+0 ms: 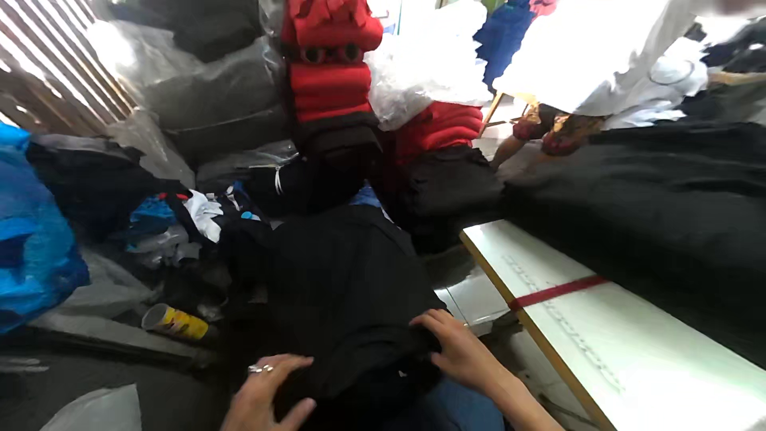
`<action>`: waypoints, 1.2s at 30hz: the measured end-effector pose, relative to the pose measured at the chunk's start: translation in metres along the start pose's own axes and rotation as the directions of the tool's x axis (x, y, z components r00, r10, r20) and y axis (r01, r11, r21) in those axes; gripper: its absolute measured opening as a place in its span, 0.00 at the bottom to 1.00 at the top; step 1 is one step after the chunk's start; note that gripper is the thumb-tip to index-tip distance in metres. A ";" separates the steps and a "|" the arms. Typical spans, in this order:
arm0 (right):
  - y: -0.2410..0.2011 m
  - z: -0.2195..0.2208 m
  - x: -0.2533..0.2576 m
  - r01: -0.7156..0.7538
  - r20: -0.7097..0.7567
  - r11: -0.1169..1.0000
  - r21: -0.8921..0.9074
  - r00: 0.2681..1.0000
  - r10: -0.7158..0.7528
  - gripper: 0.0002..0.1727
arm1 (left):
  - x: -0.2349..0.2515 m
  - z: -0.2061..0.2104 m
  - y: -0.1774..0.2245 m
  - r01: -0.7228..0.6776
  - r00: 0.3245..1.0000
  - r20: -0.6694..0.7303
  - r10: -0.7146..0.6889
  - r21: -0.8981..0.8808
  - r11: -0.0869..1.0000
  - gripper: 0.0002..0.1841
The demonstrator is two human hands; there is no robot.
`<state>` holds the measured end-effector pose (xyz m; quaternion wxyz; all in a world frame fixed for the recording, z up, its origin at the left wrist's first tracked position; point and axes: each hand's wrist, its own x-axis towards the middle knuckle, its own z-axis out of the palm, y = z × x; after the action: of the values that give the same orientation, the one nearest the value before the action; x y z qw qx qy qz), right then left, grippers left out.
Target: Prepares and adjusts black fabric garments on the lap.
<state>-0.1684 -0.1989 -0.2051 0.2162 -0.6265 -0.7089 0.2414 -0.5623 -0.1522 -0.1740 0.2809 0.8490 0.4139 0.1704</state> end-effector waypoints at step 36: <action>-0.041 0.059 0.132 -0.365 0.214 0.614 0.700 0.927 0.307 0.34 | 0.134 -0.029 0.014 -0.188 0.917 -0.282 0.283 0.321 0.928 0.21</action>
<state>-0.2518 -0.0764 -0.2259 0.3723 -0.6003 -0.4308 0.5616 -0.4887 -0.0426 -0.1351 0.0601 0.8851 0.3684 0.2779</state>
